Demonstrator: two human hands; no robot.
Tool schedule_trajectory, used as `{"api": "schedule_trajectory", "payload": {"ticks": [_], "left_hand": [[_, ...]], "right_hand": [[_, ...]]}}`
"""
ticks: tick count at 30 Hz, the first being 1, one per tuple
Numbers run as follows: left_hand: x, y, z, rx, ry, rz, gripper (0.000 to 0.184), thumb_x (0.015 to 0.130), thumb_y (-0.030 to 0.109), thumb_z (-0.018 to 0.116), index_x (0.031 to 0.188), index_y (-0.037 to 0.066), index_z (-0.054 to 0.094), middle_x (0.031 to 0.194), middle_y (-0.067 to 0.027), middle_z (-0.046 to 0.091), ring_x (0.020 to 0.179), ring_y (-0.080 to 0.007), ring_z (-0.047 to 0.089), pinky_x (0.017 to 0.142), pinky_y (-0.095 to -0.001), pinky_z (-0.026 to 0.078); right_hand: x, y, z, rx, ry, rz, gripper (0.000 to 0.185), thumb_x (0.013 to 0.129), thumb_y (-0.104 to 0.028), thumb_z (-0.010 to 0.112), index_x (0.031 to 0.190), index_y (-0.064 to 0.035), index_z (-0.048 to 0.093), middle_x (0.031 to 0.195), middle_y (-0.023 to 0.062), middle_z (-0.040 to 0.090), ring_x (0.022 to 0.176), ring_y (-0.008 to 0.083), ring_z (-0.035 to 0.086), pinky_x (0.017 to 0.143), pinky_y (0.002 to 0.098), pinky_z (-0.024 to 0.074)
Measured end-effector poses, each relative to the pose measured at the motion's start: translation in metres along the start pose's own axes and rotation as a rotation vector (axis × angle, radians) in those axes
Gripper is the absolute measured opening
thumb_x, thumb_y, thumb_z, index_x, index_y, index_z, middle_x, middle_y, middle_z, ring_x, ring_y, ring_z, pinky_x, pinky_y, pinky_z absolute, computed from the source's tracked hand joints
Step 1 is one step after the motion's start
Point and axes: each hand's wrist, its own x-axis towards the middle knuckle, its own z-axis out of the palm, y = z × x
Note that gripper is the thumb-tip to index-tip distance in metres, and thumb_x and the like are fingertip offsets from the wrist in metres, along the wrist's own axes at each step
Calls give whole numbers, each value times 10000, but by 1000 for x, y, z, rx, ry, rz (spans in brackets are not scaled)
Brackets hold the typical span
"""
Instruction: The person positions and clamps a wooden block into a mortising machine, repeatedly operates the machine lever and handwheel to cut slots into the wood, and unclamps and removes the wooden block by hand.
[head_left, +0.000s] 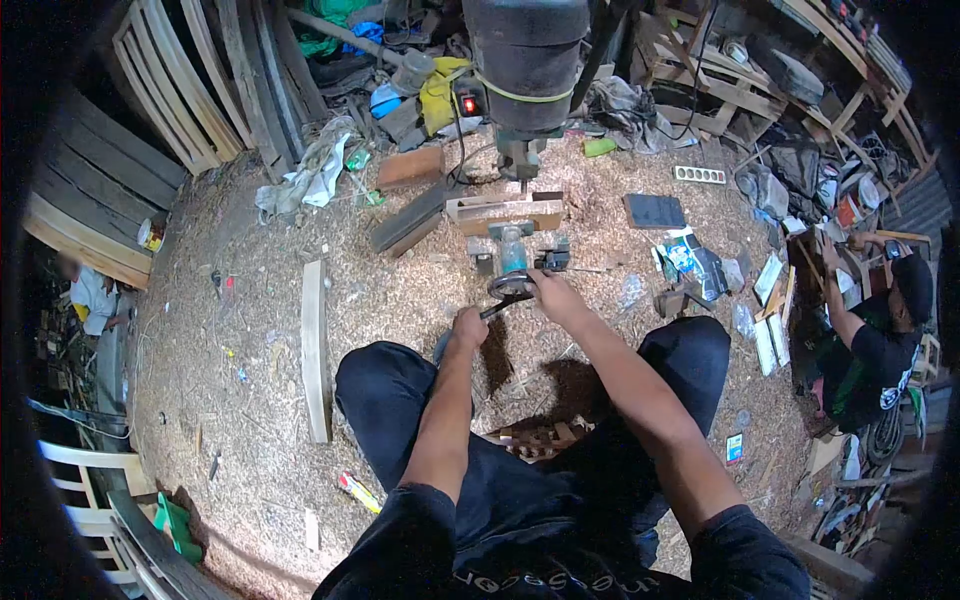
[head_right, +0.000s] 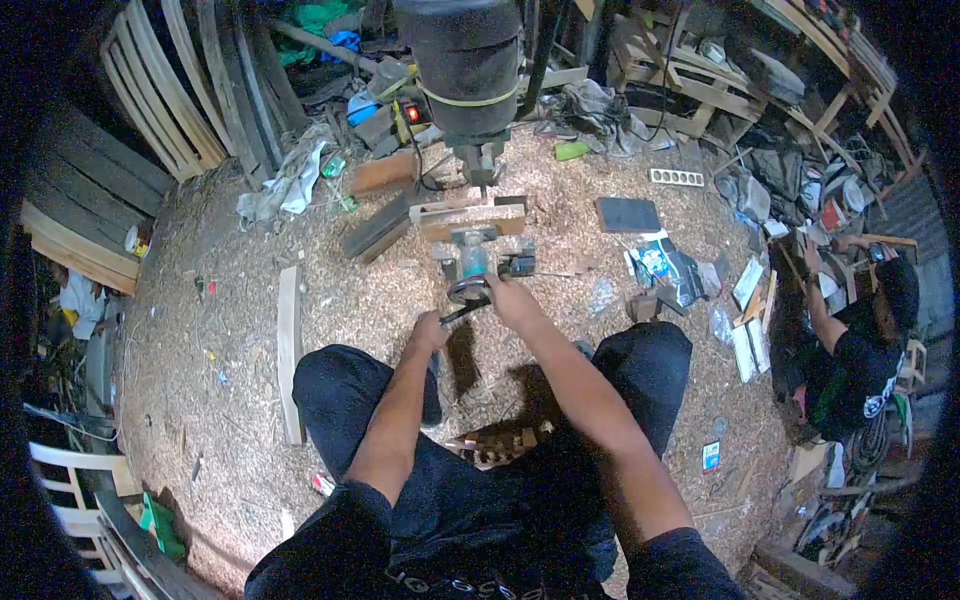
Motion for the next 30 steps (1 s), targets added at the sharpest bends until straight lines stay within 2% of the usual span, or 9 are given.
{"api": "schedule_trajectory", "payload": {"ticks": [4,7,10,14,19,23,25,28,30], "left_hand": [[-4,19,-15,-46,-94,-34,240,827,138,668,995,-33,668,1043,-279,659,1000,-425,640,916,-468,511],[-21,47,-21,-27,-11,-19,312,802,174,712,1033,-33,678,1134,-280,611,1095,-428,576,960,-453,471],[-17,51,-15,-62,-20,8,321,801,174,734,1034,-38,678,1154,-280,599,1101,-425,571,966,-456,466],[-18,52,-13,-24,59,29,272,820,167,692,1030,-5,686,1085,-263,648,1042,-427,615,940,-470,487],[-32,104,-114,53,120,-121,279,890,228,555,1034,29,688,1087,-252,672,1018,-411,639,913,-444,508],[-20,145,-179,-426,775,475,210,913,124,605,1072,-2,660,1009,-183,702,920,-259,685,839,-336,527],[-24,187,-221,-622,755,437,215,926,121,631,1100,-4,645,1029,-135,681,935,-198,657,833,-320,520],[-31,252,-281,-854,781,617,233,950,144,609,1133,3,637,1088,-126,651,996,-198,642,843,-315,519],[-33,284,-312,-769,876,703,228,941,137,617,1124,5,640,1103,-126,637,1005,-203,633,854,-317,515]], "right_hand": [[-5,-12,-24,-34,-91,72,331,984,-188,482,1289,-89,566,1108,257,639,997,424,637,866,507,509],[-9,-15,-37,1,-126,108,320,982,-209,489,1258,-82,592,1000,248,669,919,417,659,799,505,527],[-11,-8,-33,80,-6,22,316,927,-111,565,1239,-76,600,936,266,667,883,451,643,796,508,521],[-12,2,-22,116,88,-67,315,922,-126,583,1228,-54,611,1007,268,658,916,457,627,821,510,509],[1,-31,-84,241,425,-105,335,938,-197,593,1185,29,601,1060,260,648,962,411,644,861,482,509],[10,-75,-180,333,825,-271,318,922,-168,606,1168,33,592,1039,204,639,965,347,629,852,427,496],[16,-100,-226,411,963,-325,328,907,-161,629,1170,32,587,1037,181,637,955,317,628,851,412,493],[29,-136,-293,557,1101,-386,343,883,-155,671,1163,23,583,1035,147,639,947,282,623,875,395,480],[46,-147,-331,455,1222,-413,374,876,-170,684,1165,35,563,1040,158,636,977,261,618,902,393,466]]}}
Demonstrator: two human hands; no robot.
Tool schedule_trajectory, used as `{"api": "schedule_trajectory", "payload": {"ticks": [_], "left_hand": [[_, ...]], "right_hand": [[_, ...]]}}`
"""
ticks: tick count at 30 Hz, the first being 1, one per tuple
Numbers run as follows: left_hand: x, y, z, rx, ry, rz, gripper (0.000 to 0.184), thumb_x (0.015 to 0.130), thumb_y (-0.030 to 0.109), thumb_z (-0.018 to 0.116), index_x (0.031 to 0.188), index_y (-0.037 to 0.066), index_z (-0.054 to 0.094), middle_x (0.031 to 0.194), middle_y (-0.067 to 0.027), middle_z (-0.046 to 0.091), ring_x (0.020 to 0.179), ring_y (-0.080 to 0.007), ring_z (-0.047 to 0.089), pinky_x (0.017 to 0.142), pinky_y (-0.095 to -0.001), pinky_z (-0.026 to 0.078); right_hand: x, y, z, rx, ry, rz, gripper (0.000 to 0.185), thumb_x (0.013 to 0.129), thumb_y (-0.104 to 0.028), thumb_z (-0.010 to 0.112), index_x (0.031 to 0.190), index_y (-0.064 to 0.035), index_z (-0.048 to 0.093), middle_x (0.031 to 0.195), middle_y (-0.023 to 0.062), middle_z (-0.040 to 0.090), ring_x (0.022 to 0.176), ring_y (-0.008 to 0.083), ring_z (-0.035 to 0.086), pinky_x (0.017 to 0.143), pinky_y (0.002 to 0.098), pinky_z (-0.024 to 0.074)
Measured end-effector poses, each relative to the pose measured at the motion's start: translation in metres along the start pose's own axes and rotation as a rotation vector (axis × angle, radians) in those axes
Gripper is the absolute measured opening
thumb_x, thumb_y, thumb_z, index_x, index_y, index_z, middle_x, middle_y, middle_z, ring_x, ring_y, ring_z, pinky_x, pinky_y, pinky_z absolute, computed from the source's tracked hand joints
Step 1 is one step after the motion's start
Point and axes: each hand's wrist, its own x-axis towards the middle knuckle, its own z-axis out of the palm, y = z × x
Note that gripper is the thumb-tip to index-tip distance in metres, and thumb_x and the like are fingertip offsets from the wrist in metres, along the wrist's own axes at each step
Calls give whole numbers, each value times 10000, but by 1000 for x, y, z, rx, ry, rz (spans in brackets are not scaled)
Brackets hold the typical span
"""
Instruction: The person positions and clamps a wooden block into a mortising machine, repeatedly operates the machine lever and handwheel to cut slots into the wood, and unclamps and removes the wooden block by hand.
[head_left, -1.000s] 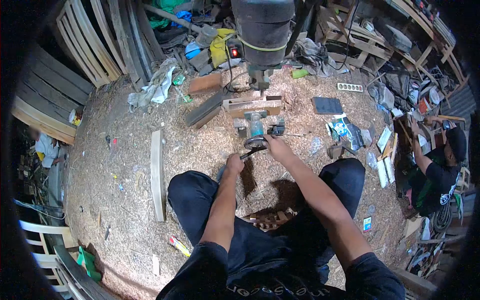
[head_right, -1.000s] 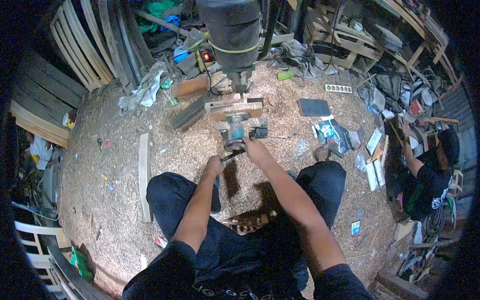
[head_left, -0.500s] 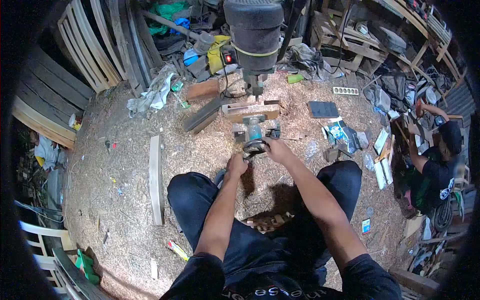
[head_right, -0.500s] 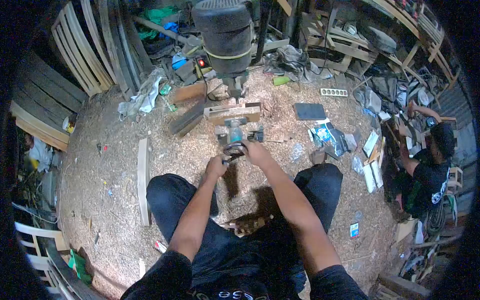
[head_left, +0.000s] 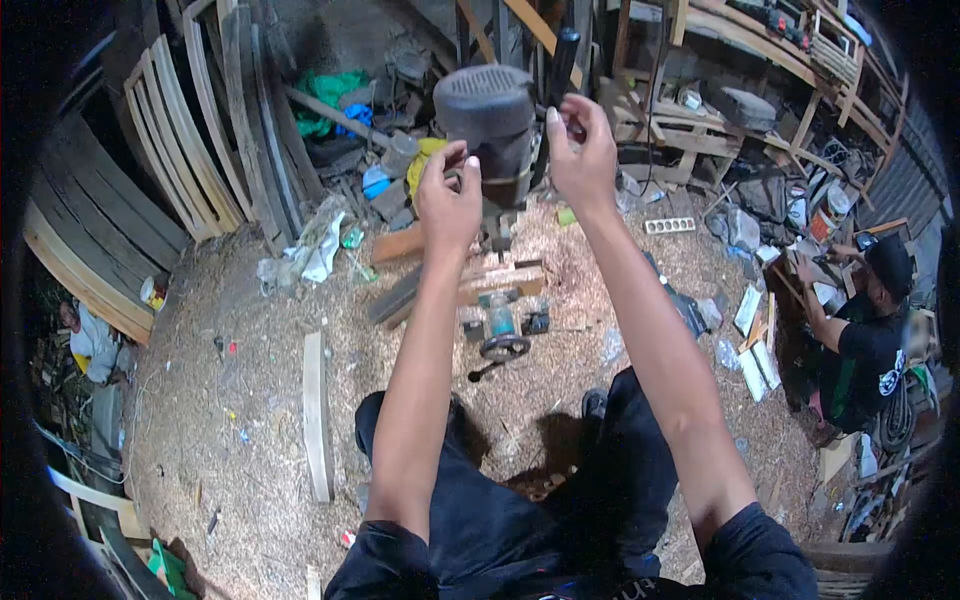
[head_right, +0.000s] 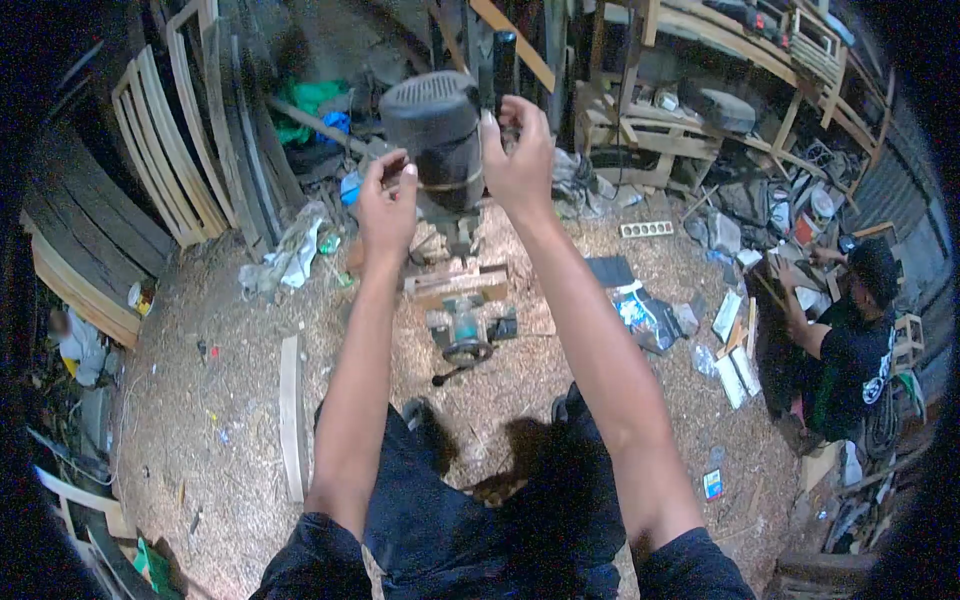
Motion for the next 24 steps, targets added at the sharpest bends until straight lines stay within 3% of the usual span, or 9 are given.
{"api": "schedule_trajectory", "payload": {"ticks": [3,6,7,10,11,12,18,20,24], "left_hand": [[34,26,10,31,40,182,239,905,127,627,1108,1,630,1097,-145,629,1009,-256,621,894,-350,490],[48,34,13,144,63,321,254,859,107,633,1091,3,620,1123,-164,615,1067,-322,586,969,-398,444],[50,31,14,156,45,328,260,852,99,631,1094,5,620,1135,-166,613,1081,-333,577,982,-407,436],[52,25,17,261,47,445,285,830,81,627,1106,13,621,1172,-168,606,1116,-353,554,1012,-431,414],[47,21,17,312,46,489,295,822,75,626,1111,15,622,1184,-167,604,1127,-357,547,1021,-438,407],[45,21,16,322,41,492,307,820,71,631,1125,31,627,1194,-159,608,1149,-348,544,1032,-432,403],[36,9,7,360,-71,468,421,813,103,664,1229,75,605,1311,-151,569,1254,-342,490,1093,-430,362],[26,3,3,376,-135,460,502,816,121,672,1302,80,556,1396,-148,505,1313,-349,444,1116,-432,340],[-4,5,-9,338,-235,379,547,822,122,674,1341,59,515,1433,-165,461,1345,-368,419,1122,-441,340]], "right_hand": [[51,-13,15,-77,174,-153,466,866,-236,714,1182,55,535,1042,181,627,1007,254,610,917,396,453],[87,-16,30,-44,92,20,553,866,-323,730,1196,65,513,1050,204,636,1016,261,611,907,393,454],[93,-25,27,116,-94,250,645,878,-501,688,1172,55,546,1031,185,656,978,247,615,902,380,452],[106,-11,40,268,11,359,657,907,-622,580,1012,26,611,927,121,665,894,204,608,867,363,454],[106,-4,38,388,-7,401,693,928,-676,488,830,-4,624,813,62,634,816,179,577,806,348,448],[103,-7,38,388,29,396,640,967,-620,467,728,-40,596,722,25,601,717,144,535,699,309,418],[29,0,3,698,59,338,563,1015,-513,418,674,-86,556,622,30,526,629,168,490,676,295,375],[-20,-11,-34,851,-80,481,572,1013,-529,407,663,-97,542,619,38,527,641,169,495,656,292,383],[-7,-35,-81,347,-608,935,459,979,-416,556,677,-74,610,680,91,603,738,161,573,685,322,456]]}}
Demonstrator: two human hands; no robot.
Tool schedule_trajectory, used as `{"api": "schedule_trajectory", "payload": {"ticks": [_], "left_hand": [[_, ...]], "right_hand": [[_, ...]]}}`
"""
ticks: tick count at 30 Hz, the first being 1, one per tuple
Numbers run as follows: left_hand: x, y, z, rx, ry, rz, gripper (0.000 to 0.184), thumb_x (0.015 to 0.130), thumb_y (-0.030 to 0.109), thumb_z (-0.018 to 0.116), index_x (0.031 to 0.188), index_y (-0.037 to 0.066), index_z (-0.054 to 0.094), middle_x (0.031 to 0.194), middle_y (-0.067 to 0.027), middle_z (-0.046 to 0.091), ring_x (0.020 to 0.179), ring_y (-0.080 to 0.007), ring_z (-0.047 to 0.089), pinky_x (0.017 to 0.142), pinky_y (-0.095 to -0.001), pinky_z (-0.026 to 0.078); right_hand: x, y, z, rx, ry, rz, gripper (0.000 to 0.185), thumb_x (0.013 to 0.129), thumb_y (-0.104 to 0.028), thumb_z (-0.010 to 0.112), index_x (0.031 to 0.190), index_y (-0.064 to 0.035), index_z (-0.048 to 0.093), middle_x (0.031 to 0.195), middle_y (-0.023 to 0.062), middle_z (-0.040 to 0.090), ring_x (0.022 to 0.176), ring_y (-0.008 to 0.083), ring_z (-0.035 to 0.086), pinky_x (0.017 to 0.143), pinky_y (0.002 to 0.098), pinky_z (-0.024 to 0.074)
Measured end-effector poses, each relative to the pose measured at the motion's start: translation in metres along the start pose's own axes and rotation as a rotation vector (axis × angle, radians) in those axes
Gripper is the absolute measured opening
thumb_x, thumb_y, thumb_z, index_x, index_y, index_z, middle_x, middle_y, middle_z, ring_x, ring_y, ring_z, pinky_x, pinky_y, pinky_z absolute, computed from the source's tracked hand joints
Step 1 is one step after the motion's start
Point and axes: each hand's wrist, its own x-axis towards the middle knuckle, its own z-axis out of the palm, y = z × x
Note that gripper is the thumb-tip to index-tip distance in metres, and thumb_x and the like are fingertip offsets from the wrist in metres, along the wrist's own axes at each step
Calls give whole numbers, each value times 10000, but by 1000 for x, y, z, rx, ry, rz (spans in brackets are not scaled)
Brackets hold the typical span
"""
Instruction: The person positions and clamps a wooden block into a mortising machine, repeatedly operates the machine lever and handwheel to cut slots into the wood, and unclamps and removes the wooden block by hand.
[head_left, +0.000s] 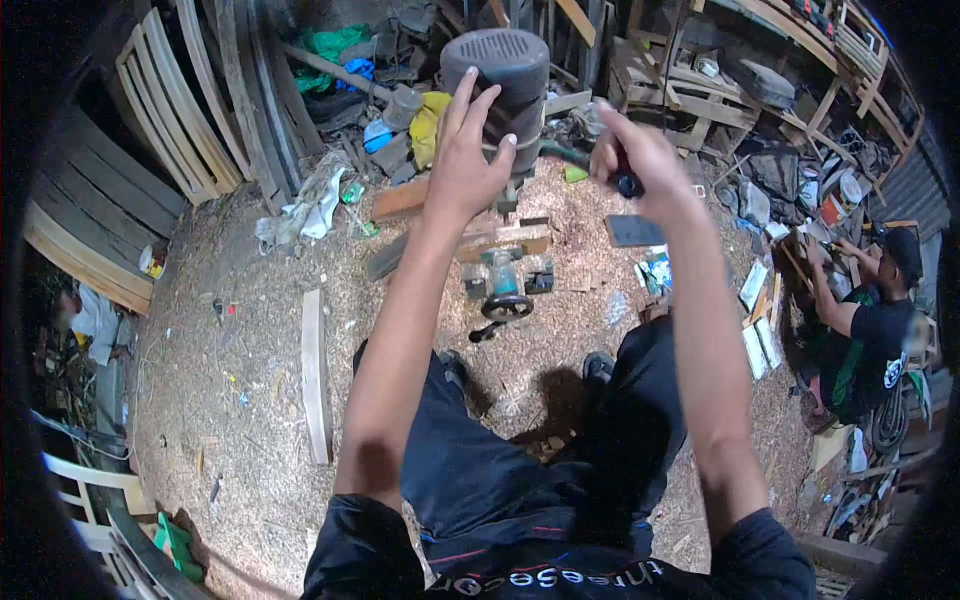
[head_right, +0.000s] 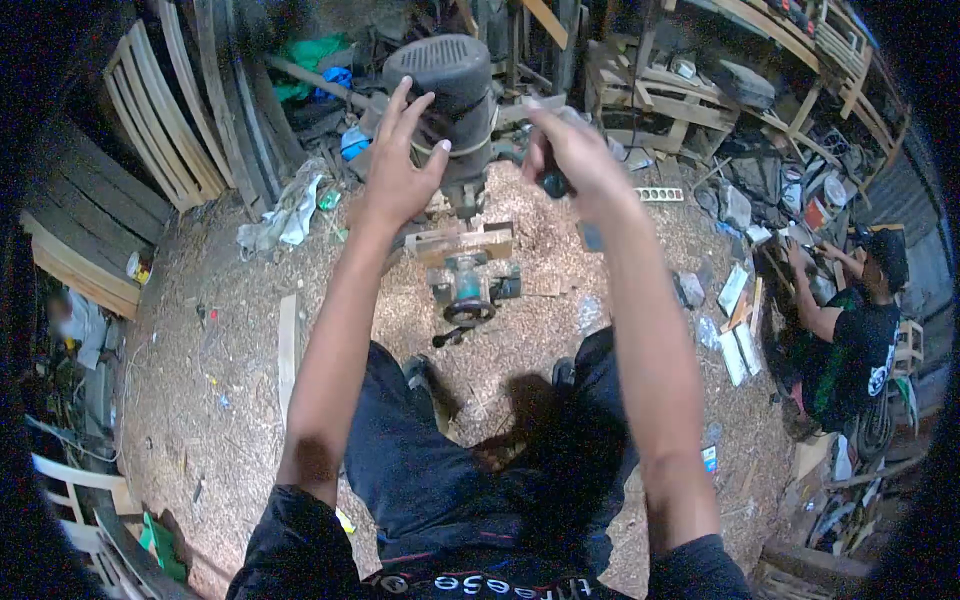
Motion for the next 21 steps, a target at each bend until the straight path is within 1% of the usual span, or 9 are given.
{"api": "schedule_trajectory", "payload": {"ticks": [2,3,6,7,10,12,14,17,21], "left_hand": [[-17,3,-3,-66,-68,-80,540,804,100,673,1316,20,521,1409,-199,466,1318,-393,429,1116,-451,349],[-23,6,-6,-75,-70,-109,508,804,94,674,1287,14,539,1367,-204,492,1278,-389,470,1093,-440,376],[-42,-2,-8,-30,-88,-176,472,844,128,667,1298,73,549,1350,-169,525,1271,-350,506,1085,-415,391],[-47,-4,-9,-26,-77,-170,444,844,128,667,1273,72,565,1316,-162,549,1247,-340,527,1065,-413,404],[-61,-2,-11,-81,-114,-241,425,847,128,663,1260,72,577,1316,-160,551,1245,-329,531,1050,-410,411],[-71,-8,-8,-65,-108,-253,405,845,117,664,1236,49,580,1285,-172,559,1220,-343,540,1043,-412,413],[-85,-7,-9,-99,-112,-285,395,831,80,668,1209,10,577,1248,-194,560,1199,-367,538,1053,-423,406],[-111,-6,-5,-69,-143,-335,386,830,74,664,1201,6,579,1232,-196,570,1184,-372,544,1046,-423,410],[-146,-3,7,-131,-171,-357,373,825,72,660,1184,5,582,1204,-195,581,1164,-379,550,1023,-428,419]], "right_hand": [[10,-11,19,-493,-19,-165,390,942,-347,626,719,-28,659,710,99,649,728,151,607,708,320,475],[24,-11,18,-952,-30,-62,349,915,-308,646,805,21,678,763,100,683,675,149,616,635,298,486],[19,-31,23,-1141,-189,197,330,893,-277,641,833,48,661,806,102,688,605,157,599,553,290,477],[17,-21,17,-830,-115,293,256,864,-187,624,872,68,644,799,141,688,613,180,628,520,327,484],[-7,-6,21,-1039,-138,313,283,831,-137,594,977,102,641,938,232,696,757,299,693,688,407,543],[-48,40,30,-838,30,192,208,826,-100,588,890,93,629,857,234,687,771,316,694,696,435,534],[-46,153,14,-991,190,-121,234,823,-144,612,876,82,637,798,261,669,793,350,695,720,461,526],[-55,179,22,-815,258,239,272,806,-188,648,854,79,637,791,287,661,824,383,693,741,465,519],[-62,183,22,-629,402,223,320,783,-240,683,747,72,627,703,261,648,706,367,680,674,450,507]]}}
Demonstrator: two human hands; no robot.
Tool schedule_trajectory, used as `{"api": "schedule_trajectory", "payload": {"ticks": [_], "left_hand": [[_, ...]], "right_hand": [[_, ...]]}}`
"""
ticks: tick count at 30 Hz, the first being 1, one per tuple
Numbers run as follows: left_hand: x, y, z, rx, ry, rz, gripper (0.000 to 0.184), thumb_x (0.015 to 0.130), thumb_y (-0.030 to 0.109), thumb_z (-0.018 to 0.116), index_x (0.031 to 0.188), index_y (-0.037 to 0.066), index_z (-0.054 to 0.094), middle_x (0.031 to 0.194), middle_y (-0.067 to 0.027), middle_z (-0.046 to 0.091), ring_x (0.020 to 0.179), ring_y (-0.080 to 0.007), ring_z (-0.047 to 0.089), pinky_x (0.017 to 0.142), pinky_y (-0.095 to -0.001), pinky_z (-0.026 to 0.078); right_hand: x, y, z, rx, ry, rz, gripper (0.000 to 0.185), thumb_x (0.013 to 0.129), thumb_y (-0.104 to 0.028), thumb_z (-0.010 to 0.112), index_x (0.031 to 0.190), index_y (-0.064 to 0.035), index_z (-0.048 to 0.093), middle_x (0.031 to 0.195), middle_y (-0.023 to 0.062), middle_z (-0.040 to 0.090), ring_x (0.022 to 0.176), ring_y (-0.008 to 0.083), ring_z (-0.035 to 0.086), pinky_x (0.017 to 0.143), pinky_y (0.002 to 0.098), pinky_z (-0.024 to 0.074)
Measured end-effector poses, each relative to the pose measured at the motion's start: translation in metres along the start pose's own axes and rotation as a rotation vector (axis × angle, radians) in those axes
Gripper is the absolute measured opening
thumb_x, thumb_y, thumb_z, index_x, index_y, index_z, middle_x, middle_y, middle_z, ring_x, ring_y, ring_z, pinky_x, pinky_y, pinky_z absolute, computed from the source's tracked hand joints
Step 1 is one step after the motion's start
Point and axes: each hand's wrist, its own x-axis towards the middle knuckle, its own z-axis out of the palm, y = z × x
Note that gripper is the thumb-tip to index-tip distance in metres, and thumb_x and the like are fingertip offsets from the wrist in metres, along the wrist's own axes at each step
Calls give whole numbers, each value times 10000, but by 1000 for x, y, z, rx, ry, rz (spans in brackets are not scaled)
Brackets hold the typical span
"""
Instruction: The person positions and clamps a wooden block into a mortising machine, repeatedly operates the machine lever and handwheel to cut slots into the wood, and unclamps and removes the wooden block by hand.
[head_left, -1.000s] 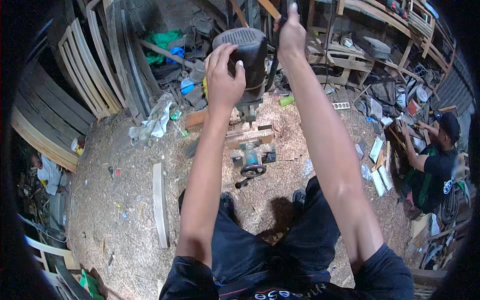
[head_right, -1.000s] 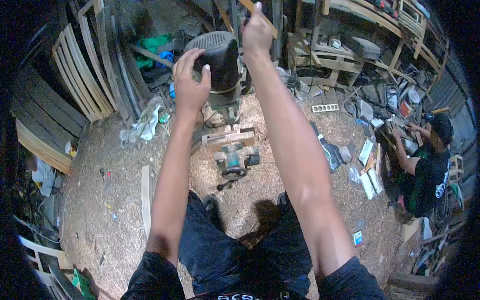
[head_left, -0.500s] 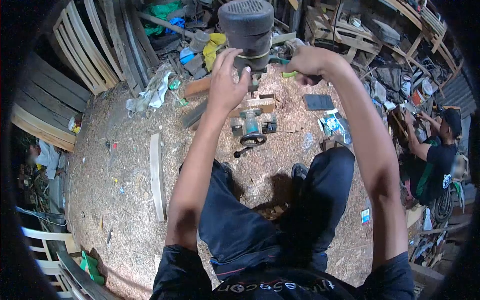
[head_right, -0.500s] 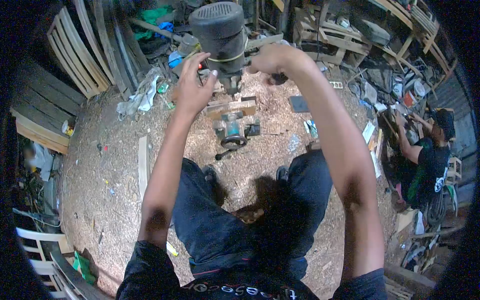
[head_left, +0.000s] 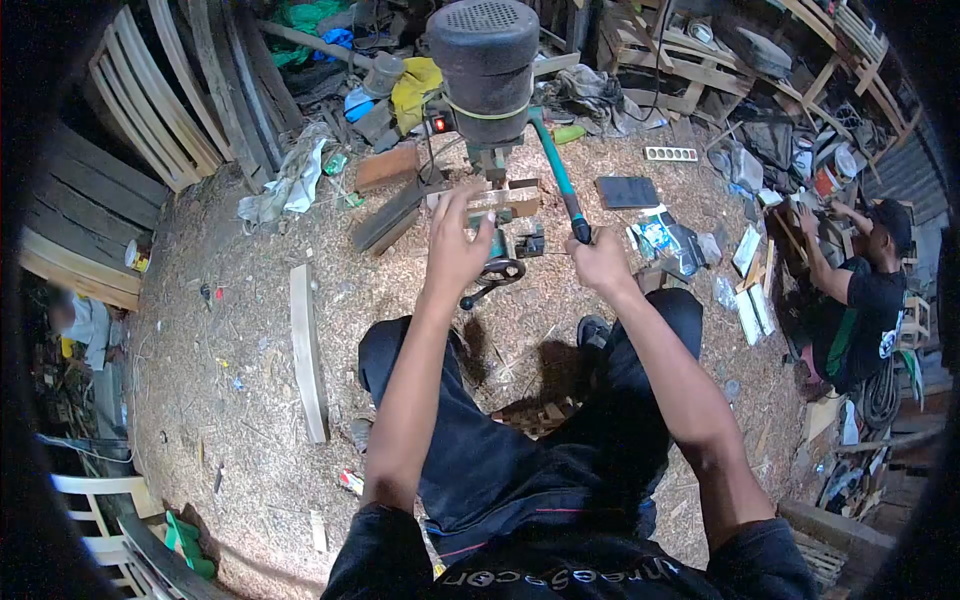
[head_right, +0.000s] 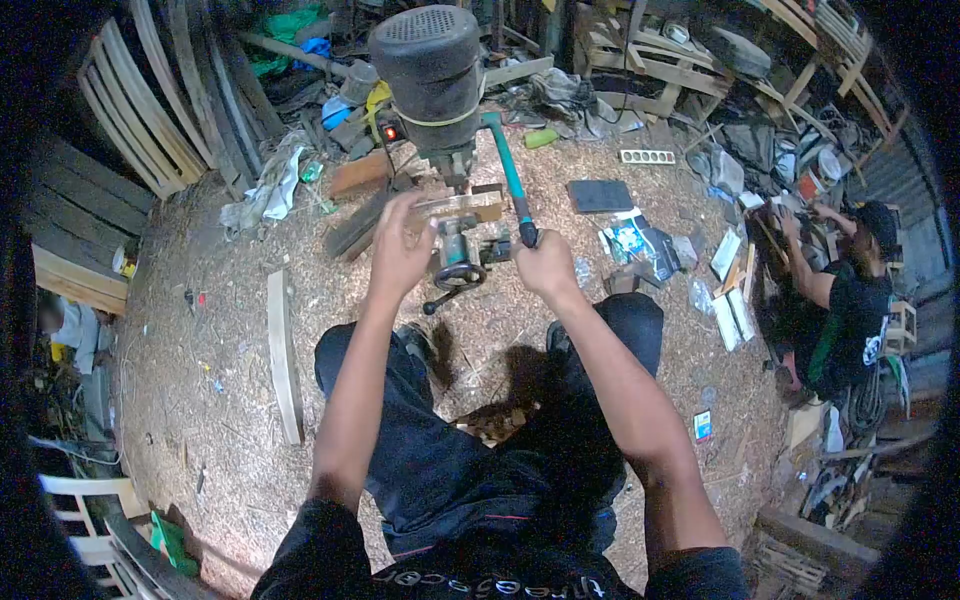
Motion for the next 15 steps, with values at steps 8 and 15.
{"api": "schedule_trajectory", "payload": {"ticks": [8,15], "left_hand": [[-33,-20,28,66,-208,-67,401,825,72,649,1210,-4,567,1196,-221,571,1153,-418,542,996,-436,440],[-37,-37,40,28,-250,-99,426,822,87,663,1229,2,565,1214,-204,574,1147,-404,554,990,-441,449]], "right_hand": [[-3,74,55,-4,31,-220,212,840,-160,600,936,28,587,723,219,613,736,385,650,688,451,495],[-5,82,65,20,79,-187,206,819,-145,622,916,31,579,688,232,587,689,418,626,640,478,474]]}}
